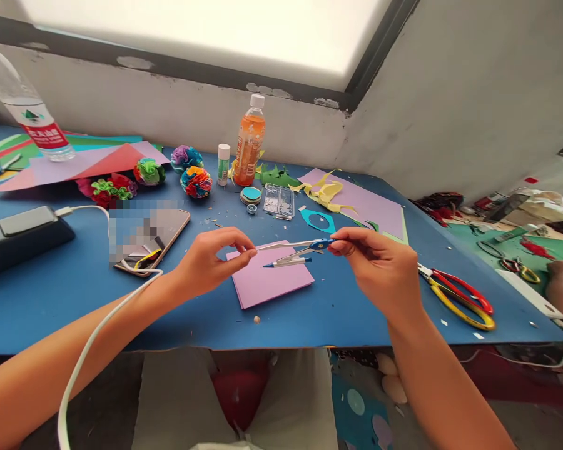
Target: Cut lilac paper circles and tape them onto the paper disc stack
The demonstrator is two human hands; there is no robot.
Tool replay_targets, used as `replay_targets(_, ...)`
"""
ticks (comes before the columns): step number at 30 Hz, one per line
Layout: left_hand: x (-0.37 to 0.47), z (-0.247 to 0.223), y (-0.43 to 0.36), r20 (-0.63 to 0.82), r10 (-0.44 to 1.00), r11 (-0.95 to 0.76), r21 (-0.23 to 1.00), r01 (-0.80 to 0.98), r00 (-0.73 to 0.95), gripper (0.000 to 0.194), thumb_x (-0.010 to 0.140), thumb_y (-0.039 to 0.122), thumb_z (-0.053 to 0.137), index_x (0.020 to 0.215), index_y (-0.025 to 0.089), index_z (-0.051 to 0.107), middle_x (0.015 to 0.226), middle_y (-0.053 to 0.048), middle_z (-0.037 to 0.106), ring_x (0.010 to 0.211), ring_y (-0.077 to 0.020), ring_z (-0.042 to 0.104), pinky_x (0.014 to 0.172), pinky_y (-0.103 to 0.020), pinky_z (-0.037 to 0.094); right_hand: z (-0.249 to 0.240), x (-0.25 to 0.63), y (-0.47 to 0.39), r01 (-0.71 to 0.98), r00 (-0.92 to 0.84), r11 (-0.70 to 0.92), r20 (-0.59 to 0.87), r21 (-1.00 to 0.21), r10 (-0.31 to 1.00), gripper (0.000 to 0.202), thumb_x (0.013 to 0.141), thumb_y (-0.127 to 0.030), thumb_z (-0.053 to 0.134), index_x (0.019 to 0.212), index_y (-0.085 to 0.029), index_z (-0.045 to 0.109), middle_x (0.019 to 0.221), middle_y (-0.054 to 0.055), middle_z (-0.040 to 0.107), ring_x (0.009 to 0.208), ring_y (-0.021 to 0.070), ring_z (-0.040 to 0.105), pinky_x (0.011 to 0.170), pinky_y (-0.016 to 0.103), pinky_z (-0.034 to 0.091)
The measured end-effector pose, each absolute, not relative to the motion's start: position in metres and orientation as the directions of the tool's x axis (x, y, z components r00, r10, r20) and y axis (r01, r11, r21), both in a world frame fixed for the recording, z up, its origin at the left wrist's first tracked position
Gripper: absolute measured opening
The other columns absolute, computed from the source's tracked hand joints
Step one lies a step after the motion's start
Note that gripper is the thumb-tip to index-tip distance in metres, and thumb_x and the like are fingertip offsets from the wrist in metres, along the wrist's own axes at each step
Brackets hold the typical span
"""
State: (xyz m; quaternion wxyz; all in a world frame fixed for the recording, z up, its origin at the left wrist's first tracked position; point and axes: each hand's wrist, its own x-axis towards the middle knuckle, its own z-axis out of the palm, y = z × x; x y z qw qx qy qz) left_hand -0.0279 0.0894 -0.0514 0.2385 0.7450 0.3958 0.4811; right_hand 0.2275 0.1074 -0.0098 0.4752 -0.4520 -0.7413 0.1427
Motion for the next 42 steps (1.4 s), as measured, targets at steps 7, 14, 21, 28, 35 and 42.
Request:
replay_targets(7, -0.033, -0.052, 0.098, 0.376, 0.925, -0.344, 0.750, 0.565, 0.063, 0.026, 0.088, 0.037, 0.047, 0.077, 0.018, 0.061, 0.074, -0.001, 0.065, 0.072, -0.0142, 0.059, 0.064, -0.024, 0.044, -0.001, 0.228, 0.116, 0.631, -0.147, 0.548, 0.609, -0.549, 0.780, 0.005, 0.079, -0.026, 0.065, 0.080, -0.024, 0.069, 0.070, -0.001, 0.070, 0.064, 0.0170, 0.068, 0.063, 0.031, 0.057)
replay_targets(14, -0.041, -0.056, 0.108, 0.336, 0.941, -0.228, 0.706, 0.671, -0.035, 0.035, 0.083, 0.036, 0.052, 0.114, 0.019, 0.053, 0.116, -0.007, 0.062, 0.099, -0.0201, 0.061, 0.085, -0.033, 0.046, 0.016, 0.208, 0.134, 0.619, -0.446, 0.696, 0.567, -0.363, 0.692, 0.009, 0.083, -0.025, 0.060, 0.081, -0.021, 0.068, 0.073, 0.000, 0.071, 0.065, 0.0151, 0.065, 0.064, 0.028, 0.054)
replay_targets(21, -0.043, -0.067, 0.099, -0.147, 0.902, -0.336, 0.356, 0.872, 0.407, 0.089, 0.077, 0.069, 0.046, 0.144, 0.014, 0.027, 0.154, -0.014, 0.021, 0.143, -0.0302, 0.017, 0.114, -0.047, 0.018, 0.022, 0.174, 0.156, 0.512, -0.671, 0.819, 0.475, -0.260, 0.570, 0.014, 0.083, -0.014, 0.055, 0.081, -0.019, 0.068, 0.075, 0.001, 0.073, 0.066, 0.0140, 0.066, 0.063, 0.025, 0.050)
replay_targets(28, -0.043, -0.072, 0.097, -0.239, 0.873, -0.360, 0.273, 0.892, 0.425, 0.095, 0.079, 0.075, 0.028, 0.148, 0.014, 0.006, 0.154, -0.010, -0.001, 0.145, -0.0290, 0.000, 0.115, -0.051, 0.005, 0.009, 0.155, 0.161, 0.404, -0.761, 0.874, 0.430, -0.271, 0.486, 0.018, 0.083, -0.010, 0.050, 0.079, -0.016, 0.066, 0.074, 0.001, 0.074, 0.064, 0.0122, 0.066, 0.058, 0.021, 0.048)
replay_targets(35, -0.044, -0.070, 0.096, -0.258, 0.865, -0.361, 0.276, 0.891, 0.430, 0.097, 0.078, 0.076, 0.030, 0.147, 0.013, 0.003, 0.154, -0.009, -0.004, 0.145, -0.0275, -0.003, 0.115, -0.049, 0.002, 0.008, 0.157, 0.161, 0.425, -0.747, 0.860, 0.426, -0.283, 0.510, 0.017, 0.083, -0.013, 0.050, 0.079, -0.019, 0.066, 0.074, 0.001, 0.074, 0.065, 0.0130, 0.067, 0.057, 0.022, 0.049)
replay_targets(42, -0.044, -0.072, 0.096, -0.234, 0.873, -0.359, 0.287, 0.888, 0.429, 0.105, 0.071, 0.082, 0.032, 0.147, 0.015, 0.004, 0.155, -0.009, -0.003, 0.145, -0.0287, -0.002, 0.115, -0.049, 0.001, 0.010, 0.155, 0.155, 0.398, -0.763, 0.891, 0.461, -0.220, 0.454, 0.017, 0.083, -0.013, 0.050, 0.079, -0.019, 0.066, 0.073, 0.000, 0.073, 0.062, 0.0119, 0.065, 0.055, 0.021, 0.047)
